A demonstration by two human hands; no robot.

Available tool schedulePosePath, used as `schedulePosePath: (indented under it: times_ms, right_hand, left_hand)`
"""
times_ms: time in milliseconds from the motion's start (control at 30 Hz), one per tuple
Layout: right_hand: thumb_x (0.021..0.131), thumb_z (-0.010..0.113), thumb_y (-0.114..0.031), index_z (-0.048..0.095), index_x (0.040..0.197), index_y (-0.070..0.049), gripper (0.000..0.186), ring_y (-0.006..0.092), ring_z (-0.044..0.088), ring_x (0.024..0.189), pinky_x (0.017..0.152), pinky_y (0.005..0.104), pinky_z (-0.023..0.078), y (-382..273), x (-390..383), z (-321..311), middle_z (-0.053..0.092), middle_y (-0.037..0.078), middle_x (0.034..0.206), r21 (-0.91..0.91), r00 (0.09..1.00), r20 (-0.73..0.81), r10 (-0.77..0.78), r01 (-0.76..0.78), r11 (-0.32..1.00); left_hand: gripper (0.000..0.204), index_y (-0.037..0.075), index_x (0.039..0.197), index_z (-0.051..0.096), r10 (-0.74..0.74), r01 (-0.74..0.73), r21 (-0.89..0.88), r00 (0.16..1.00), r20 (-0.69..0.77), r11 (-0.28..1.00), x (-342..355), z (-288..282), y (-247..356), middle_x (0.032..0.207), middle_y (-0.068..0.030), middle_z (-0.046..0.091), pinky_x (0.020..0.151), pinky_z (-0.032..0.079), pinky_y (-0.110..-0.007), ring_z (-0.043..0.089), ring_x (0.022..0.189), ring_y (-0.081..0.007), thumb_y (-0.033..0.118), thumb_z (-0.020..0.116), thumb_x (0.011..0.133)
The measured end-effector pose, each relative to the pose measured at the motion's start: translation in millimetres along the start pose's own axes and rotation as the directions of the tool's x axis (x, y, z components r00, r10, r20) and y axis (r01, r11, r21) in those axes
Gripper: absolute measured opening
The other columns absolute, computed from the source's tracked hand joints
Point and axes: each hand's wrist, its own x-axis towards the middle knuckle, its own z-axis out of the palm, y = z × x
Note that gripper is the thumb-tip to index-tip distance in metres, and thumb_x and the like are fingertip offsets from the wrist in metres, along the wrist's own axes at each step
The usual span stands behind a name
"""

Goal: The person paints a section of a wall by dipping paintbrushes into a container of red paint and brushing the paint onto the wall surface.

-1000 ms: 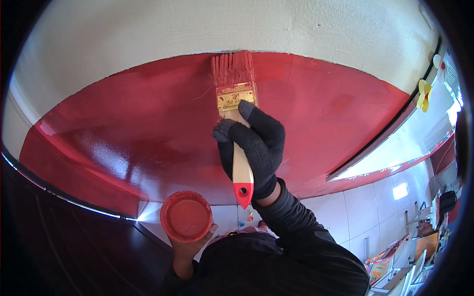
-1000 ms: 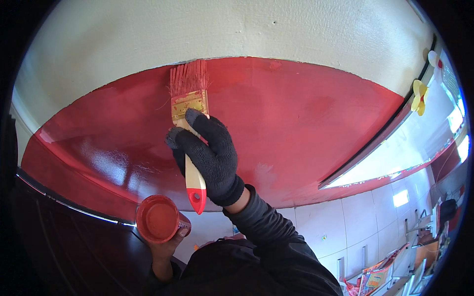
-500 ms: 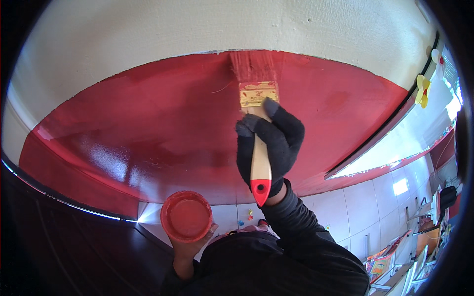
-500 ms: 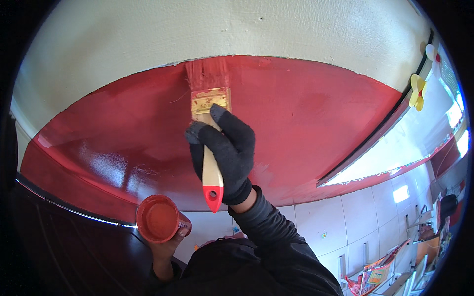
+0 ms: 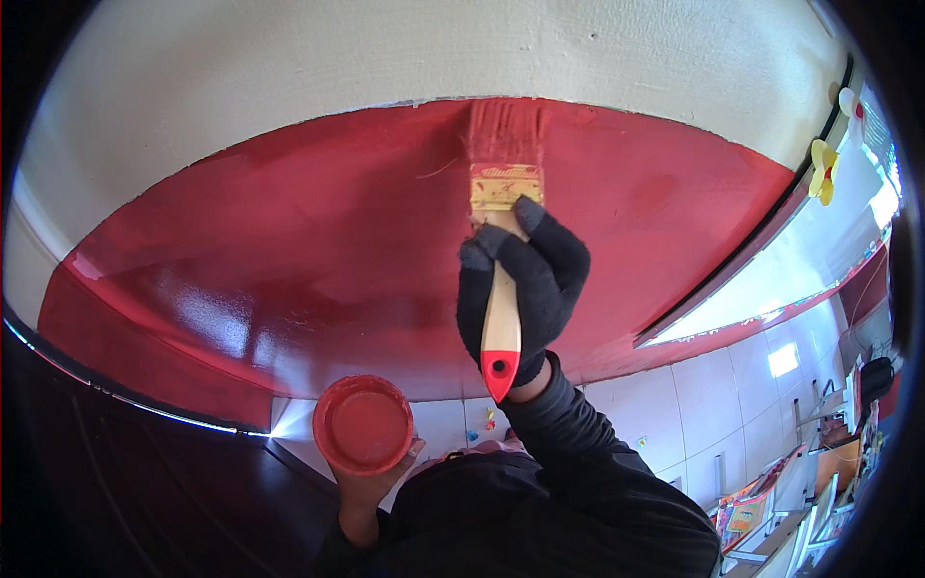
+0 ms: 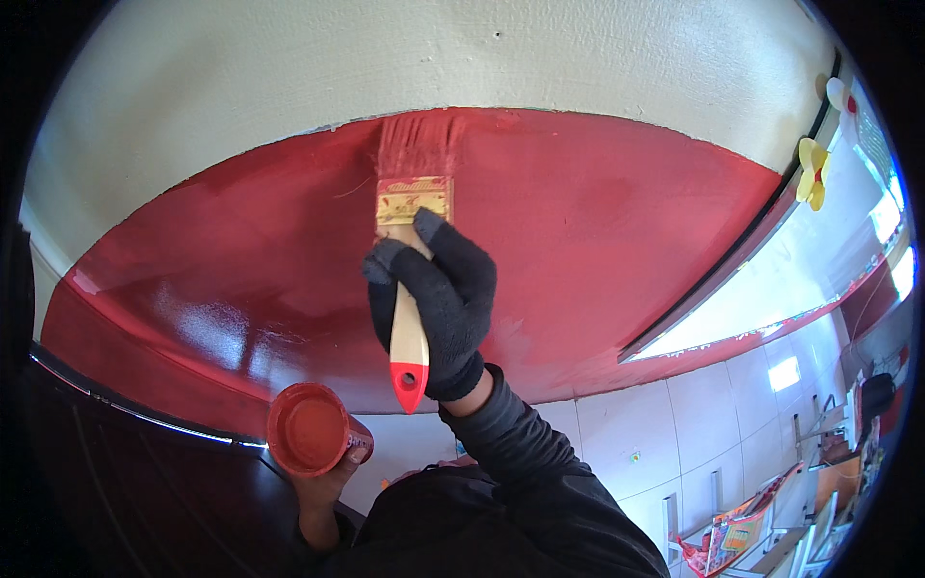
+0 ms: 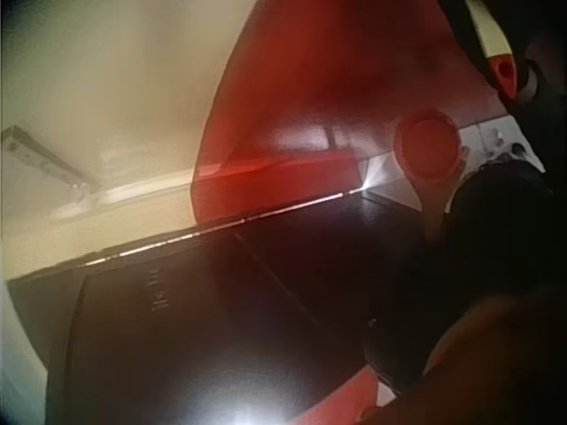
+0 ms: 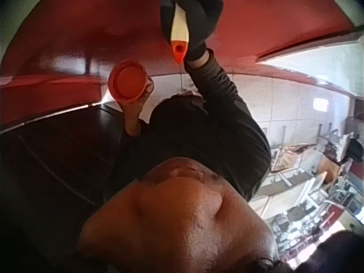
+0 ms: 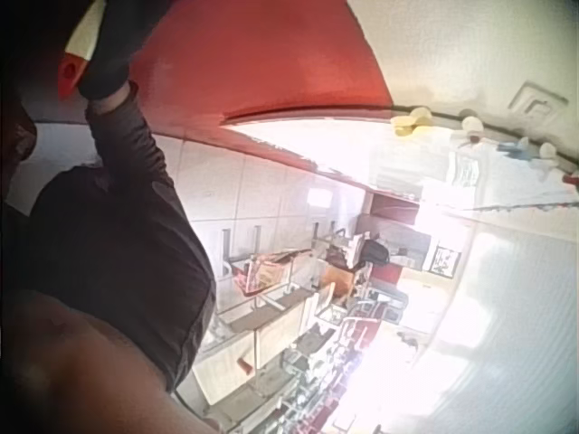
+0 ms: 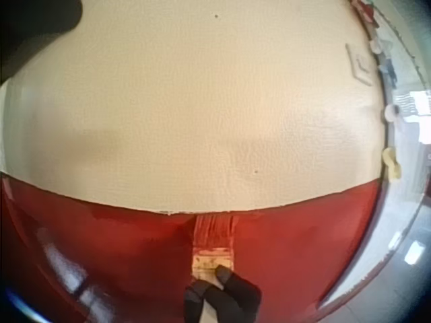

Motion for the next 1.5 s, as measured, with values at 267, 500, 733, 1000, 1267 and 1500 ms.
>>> schedulePosePath:
  times_ms: [267, 500, 733, 1000, 1267, 1500]
  right_hand:
    - [0.068, 0.072, -0.006, 0.062, 0.09, -0.004, 0.024, 0.0257, 0.052, 0.096, 0.077, 0.031, 0.045, 4.1, 2.3, -2.2, 0.049, 0.014, 0.108, 0.007, 0.988, -0.154, 0.018, -0.017, 1.0]
    - [0.065, 0.073, -0.005, 0.063, 0.089, -0.006, 0.026, 0.0253, 0.051, 0.098, 0.078, 0.031, 0.044, -3.3, 3.1, 5.7, 0.052, 0.012, 0.108, -0.02, 0.994, -0.103, 0.034, -0.037, 0.999]
    - [0.064, 0.073, -0.004, 0.063, 0.089, -0.006, 0.026, 0.0255, 0.052, 0.097, 0.078, 0.0309, 0.045, -6.0, 0.5, 7.5, 0.052, 0.012, 0.108, -0.03, 0.998, -0.063, 0.032, -0.033, 0.999]
    - [0.065, 0.071, -0.001, 0.063, 0.089, -0.005, 0.026, 0.0262, 0.053, 0.095, 0.076, 0.0314, 0.046, -3.3, -1.0, 9.1, 0.052, 0.014, 0.108, 0.024, 0.999, -0.052, -0.011, 0.012, 1.0]
    - [0.062, 0.07, 0.006, 0.062, 0.091, -0.003, 0.032, 0.0268, 0.055, 0.092, 0.075, 0.0312, 0.047, -8.3, -0.2, 14.3, 0.052, 0.015, 0.108, 0.111, 0.999, -0.042, 0.021, -0.016, 0.994]
    - [0.062, 0.07, 0.006, 0.061, 0.091, -0.003, 0.031, 0.0264, 0.056, 0.091, 0.074, 0.0312, 0.046, -14.6, 0.5, 17.3, 0.052, 0.015, 0.107, 0.118, 1.0, -0.016, 0.014, -0.012, 0.993]
  left_hand:
    - [0.091, 0.009, 0.124, 0.029, -0.006, 0.007, 0.007, 1.0, -0.023, 1.0, -1.1, -2.0, 3.6, 0.117, -0.011, 0.044, 0.083, 0.047, -0.037, 0.048, 0.106, -0.0248, 0.016, 0.084, 0.052]
    - [0.092, 0.01, 0.124, 0.028, 0.035, -0.035, 0.017, 0.999, -0.022, 0.999, 0.3, -1.3, 1.6, 0.117, -0.0111, 0.043, 0.083, 0.047, -0.037, 0.048, 0.106, -0.0248, 0.014, 0.084, 0.051]
    - [0.092, 0.01, 0.124, 0.028, 0.032, -0.032, -0.006, 0.999, -0.026, 0.999, -0.8, -3.3, 1.9, 0.117, -0.0109, 0.044, 0.083, 0.047, -0.037, 0.048, 0.106, -0.0248, 0.014, 0.084, 0.05]
    - [0.091, 0.01, 0.124, 0.029, 0.01, -0.01, 0.001, 0.999, -0.03, 1.0, 1.1, -2.8, 7.5, 0.116, -0.0105, 0.044, 0.083, 0.047, -0.037, 0.049, 0.105, -0.0245, 0.014, 0.084, 0.051]
    - [0.092, 0.009, 0.124, 0.029, 0.029, -0.029, -0.007, 0.999, -0.024, 1.0, 2.6, -2.8, 7.8, 0.115, -0.0106, 0.045, 0.083, 0.047, -0.037, 0.049, 0.105, -0.0244, 0.016, 0.084, 0.05]
    - [0.093, 0.009, 0.124, 0.028, 0.052, -0.051, 0.015, 0.998, -0.042, 0.999, -0.4, -4.6, 4.5, 0.116, -0.0107, 0.044, 0.083, 0.047, -0.037, 0.049, 0.106, -0.0242, 0.014, 0.084, 0.05]
